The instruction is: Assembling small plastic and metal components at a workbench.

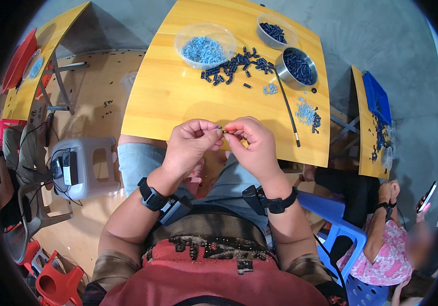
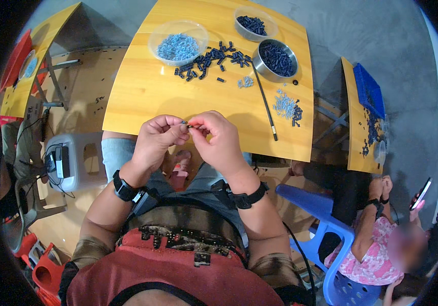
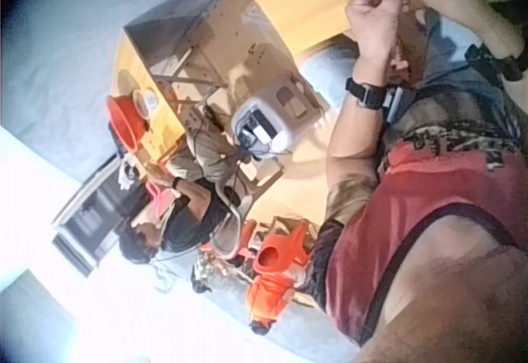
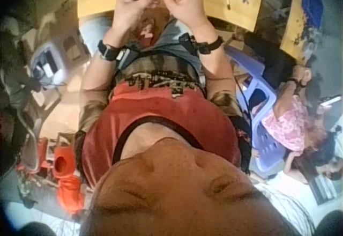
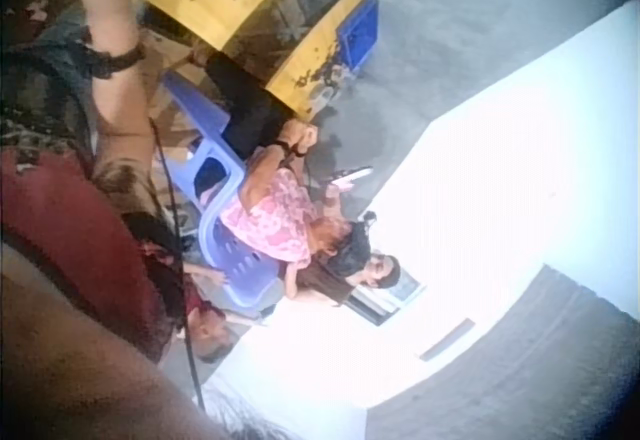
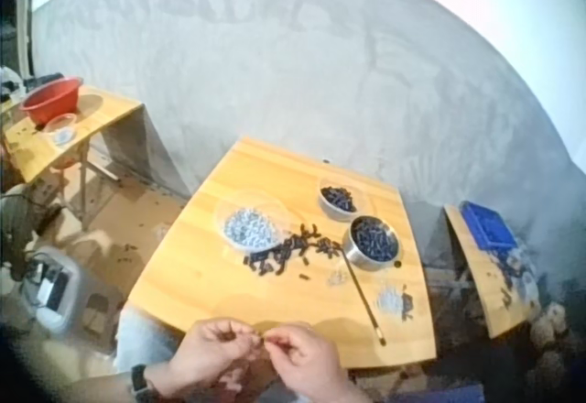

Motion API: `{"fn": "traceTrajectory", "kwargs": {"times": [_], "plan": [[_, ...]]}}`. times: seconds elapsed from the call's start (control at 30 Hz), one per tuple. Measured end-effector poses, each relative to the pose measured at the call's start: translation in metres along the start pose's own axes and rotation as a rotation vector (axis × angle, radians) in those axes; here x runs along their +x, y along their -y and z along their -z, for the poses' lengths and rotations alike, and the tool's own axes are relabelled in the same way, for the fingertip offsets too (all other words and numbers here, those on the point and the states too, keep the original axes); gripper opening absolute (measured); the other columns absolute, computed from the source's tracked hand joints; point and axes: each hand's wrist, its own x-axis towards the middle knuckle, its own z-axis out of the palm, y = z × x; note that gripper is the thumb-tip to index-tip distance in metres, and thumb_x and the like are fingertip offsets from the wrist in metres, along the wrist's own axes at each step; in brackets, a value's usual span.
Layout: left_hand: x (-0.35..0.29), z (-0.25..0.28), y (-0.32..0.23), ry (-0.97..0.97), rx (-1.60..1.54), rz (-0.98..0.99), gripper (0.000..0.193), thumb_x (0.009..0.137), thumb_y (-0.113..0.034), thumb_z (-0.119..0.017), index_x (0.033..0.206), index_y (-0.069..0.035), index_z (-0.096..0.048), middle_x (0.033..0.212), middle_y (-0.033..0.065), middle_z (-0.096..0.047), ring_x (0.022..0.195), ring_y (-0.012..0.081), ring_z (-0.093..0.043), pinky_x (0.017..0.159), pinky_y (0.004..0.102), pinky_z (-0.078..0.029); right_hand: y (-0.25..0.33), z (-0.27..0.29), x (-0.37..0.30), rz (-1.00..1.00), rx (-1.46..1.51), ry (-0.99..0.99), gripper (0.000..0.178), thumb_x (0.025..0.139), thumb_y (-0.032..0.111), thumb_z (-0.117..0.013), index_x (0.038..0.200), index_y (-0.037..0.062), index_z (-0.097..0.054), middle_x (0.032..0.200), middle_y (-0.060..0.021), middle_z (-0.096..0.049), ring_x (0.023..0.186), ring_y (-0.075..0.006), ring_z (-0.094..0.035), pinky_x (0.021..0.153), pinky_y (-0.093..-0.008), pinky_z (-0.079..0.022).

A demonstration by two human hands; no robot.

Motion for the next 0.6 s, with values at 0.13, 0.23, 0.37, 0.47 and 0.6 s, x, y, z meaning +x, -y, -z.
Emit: {"fn": "traceTrajectory", "kwargs": {"times": [0.13,0.23,0.37,0.47,0.6], "plan": [[-0.004,-0.003,0.002,0.000,0.020,-0.017,0.016,0.084,-0.010,-0.065,0.094,0.002,-0.059,0.081,0.0057,-0.064,0.071,0.0097,-0.061,0.066,0.0214,-0.051,-0.001,0.000,-0.011,-0.317,0.490,-0.055,0.013,0.080,0.007,-0.066,0.089,-0.0003,-0.061,0.079,-0.0034,-0.062,0.068,-0.0083,-0.057,0.059,-0.0211,-0.046],[-0.006,-0.006,0.005,0.009,0.037,-0.036,0.017,0.084,-0.010,-0.065,0.093,0.002,-0.059,0.081,0.0060,-0.064,0.072,0.0093,-0.062,0.066,0.0207,-0.051,-0.001,0.004,-0.018,-0.462,0.588,-0.035,0.015,0.081,0.010,-0.067,0.091,-0.0001,-0.061,0.076,-0.0012,-0.061,0.065,-0.0054,-0.055,0.056,-0.0189,-0.044],[-0.009,-0.010,0.008,0.020,0.067,-0.055,0.015,0.084,-0.009,-0.064,0.095,0.001,-0.060,0.082,0.0057,-0.064,0.071,0.0104,-0.062,0.065,0.0222,-0.051,-0.003,0.002,-0.025,-0.496,0.663,-0.036,0.013,0.082,0.010,-0.066,0.090,0.0004,-0.062,0.072,-0.0005,-0.061,0.059,-0.0048,-0.054,0.052,-0.0178,-0.043],[-0.010,-0.012,0.005,0.050,0.048,-0.017,0.018,0.085,-0.010,-0.063,0.096,0.003,-0.059,0.084,0.0069,-0.064,0.074,0.0102,-0.062,0.066,0.0211,-0.051,-0.001,0.004,-0.027,-0.519,0.657,-0.078,0.011,0.083,0.008,-0.065,0.090,0.0000,-0.063,0.072,-0.0008,-0.061,0.059,-0.0050,-0.054,0.052,-0.0178,-0.043],[-0.014,-0.012,0.003,0.079,0.021,0.010,0.017,0.087,-0.010,-0.061,0.098,0.003,-0.060,0.086,0.0074,-0.065,0.075,0.0112,-0.063,0.065,0.0214,-0.051,0.001,0.013,-0.027,-0.455,0.573,-0.090,0.014,0.083,0.008,-0.064,0.094,-0.0012,-0.062,0.076,-0.0027,-0.062,0.061,-0.0068,-0.056,0.053,-0.0184,-0.044]]}}
